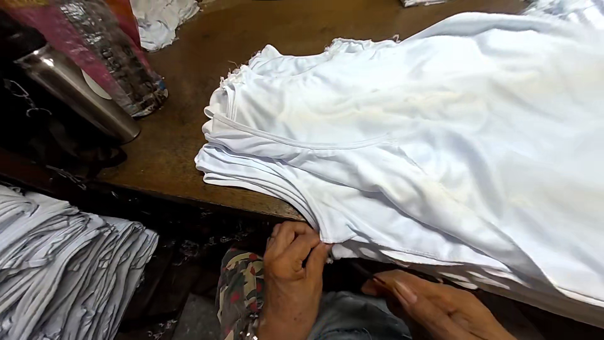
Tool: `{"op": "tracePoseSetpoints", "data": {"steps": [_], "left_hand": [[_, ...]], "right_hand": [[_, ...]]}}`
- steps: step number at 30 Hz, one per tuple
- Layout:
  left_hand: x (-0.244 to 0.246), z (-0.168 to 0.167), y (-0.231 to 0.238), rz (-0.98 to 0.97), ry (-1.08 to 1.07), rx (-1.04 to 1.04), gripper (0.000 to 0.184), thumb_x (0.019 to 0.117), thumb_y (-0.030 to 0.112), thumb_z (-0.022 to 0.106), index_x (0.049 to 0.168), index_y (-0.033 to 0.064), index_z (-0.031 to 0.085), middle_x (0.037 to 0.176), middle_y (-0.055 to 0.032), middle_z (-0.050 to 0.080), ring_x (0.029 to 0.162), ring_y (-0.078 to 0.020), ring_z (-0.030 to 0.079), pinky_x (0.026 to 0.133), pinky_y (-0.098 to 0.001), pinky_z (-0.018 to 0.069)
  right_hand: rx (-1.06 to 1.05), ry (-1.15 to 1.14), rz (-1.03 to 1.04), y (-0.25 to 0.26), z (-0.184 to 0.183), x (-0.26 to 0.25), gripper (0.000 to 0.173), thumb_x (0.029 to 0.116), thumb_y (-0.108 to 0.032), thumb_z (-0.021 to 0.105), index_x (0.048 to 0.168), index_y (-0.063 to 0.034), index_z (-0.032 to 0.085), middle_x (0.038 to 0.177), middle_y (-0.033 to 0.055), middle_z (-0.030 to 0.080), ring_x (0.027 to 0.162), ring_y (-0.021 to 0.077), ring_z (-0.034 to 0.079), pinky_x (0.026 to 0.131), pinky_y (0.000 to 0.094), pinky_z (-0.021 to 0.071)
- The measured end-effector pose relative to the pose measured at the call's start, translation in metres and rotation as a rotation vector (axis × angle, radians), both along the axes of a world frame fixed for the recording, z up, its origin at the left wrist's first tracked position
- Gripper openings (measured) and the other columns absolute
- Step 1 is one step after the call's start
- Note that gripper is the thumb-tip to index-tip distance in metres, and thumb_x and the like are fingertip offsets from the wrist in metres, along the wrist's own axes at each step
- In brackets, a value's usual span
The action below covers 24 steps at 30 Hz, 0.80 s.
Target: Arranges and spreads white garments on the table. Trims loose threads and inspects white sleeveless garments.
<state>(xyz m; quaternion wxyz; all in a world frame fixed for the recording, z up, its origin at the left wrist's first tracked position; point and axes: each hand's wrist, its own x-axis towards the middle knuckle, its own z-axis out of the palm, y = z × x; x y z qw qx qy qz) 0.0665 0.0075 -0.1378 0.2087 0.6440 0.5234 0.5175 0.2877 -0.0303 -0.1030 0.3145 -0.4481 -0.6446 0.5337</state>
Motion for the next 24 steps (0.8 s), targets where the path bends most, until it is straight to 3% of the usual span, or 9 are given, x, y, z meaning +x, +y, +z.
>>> {"op": "tracePoseSetpoints", "data": {"steps": [5, 13, 18, 21, 24], "left_hand": [[-0.031, 0.010, -0.025, -0.192, -0.127, -0.114, 0.015, 0.0989, 0.011, 0.067, 0.094, 0.0017, 0.077, 0.086, -0.0042, 0.076, 0.077, -0.0117, 0.072, 0.073, -0.0276, 0.0626], [-0.035, 0.012, -0.034, -0.281, -0.325, -0.245, 0.013, 0.0991, 0.007, 0.065, 0.095, -0.0030, 0.072, 0.081, -0.0060, 0.072, 0.071, -0.0104, 0.068, 0.066, -0.0239, 0.0587], [-0.046, 0.007, -0.034, -0.267, -0.221, -0.223, 0.015, 0.0997, 0.010, 0.065, 0.097, 0.0004, 0.076, 0.085, -0.0041, 0.073, 0.076, -0.0100, 0.069, 0.070, -0.0250, 0.0601], [-0.046, 0.006, -0.035, -0.235, -0.167, -0.165, 0.015, 0.0993, 0.011, 0.066, 0.096, 0.0019, 0.077, 0.088, -0.0039, 0.074, 0.079, -0.0105, 0.070, 0.072, -0.0258, 0.0604], [-0.042, 0.008, -0.036, -0.237, -0.162, -0.137, 0.015, 0.0987, 0.009, 0.066, 0.095, 0.0003, 0.077, 0.086, -0.0045, 0.073, 0.077, -0.0095, 0.069, 0.071, -0.0248, 0.0599]], "right_hand": [[-0.204, 0.126, -0.052, -0.005, -0.007, -0.015, 0.041, 0.1124, -0.022, 0.036, 0.108, -0.0017, 0.071, 0.069, -0.0069, 0.052, 0.054, 0.0008, 0.042, 0.049, 0.0197, 0.0364], [-0.213, 0.100, -0.065, 0.006, -0.012, -0.039, 0.037, 0.1112, -0.024, 0.041, 0.095, -0.0077, 0.070, 0.064, -0.0094, 0.048, 0.050, -0.0006, 0.038, 0.046, 0.0185, 0.0315], [0.082, -0.247, 0.064, 0.005, 0.021, -0.020, 0.045, 0.1123, -0.027, 0.039, 0.098, 0.0014, 0.070, 0.067, 0.0067, 0.059, 0.056, 0.0124, 0.053, 0.053, 0.0324, 0.0439], [0.007, -0.207, 0.058, 0.010, 0.030, -0.019, 0.042, 0.1124, -0.026, 0.039, 0.098, -0.0012, 0.071, 0.067, 0.0003, 0.054, 0.054, 0.0057, 0.046, 0.050, 0.0255, 0.0386], [-0.043, -0.130, 0.007, 0.018, 0.011, -0.028, 0.040, 0.1111, -0.029, 0.042, 0.093, -0.0080, 0.071, 0.063, -0.0063, 0.052, 0.050, 0.0011, 0.042, 0.046, 0.0214, 0.0351]]}}
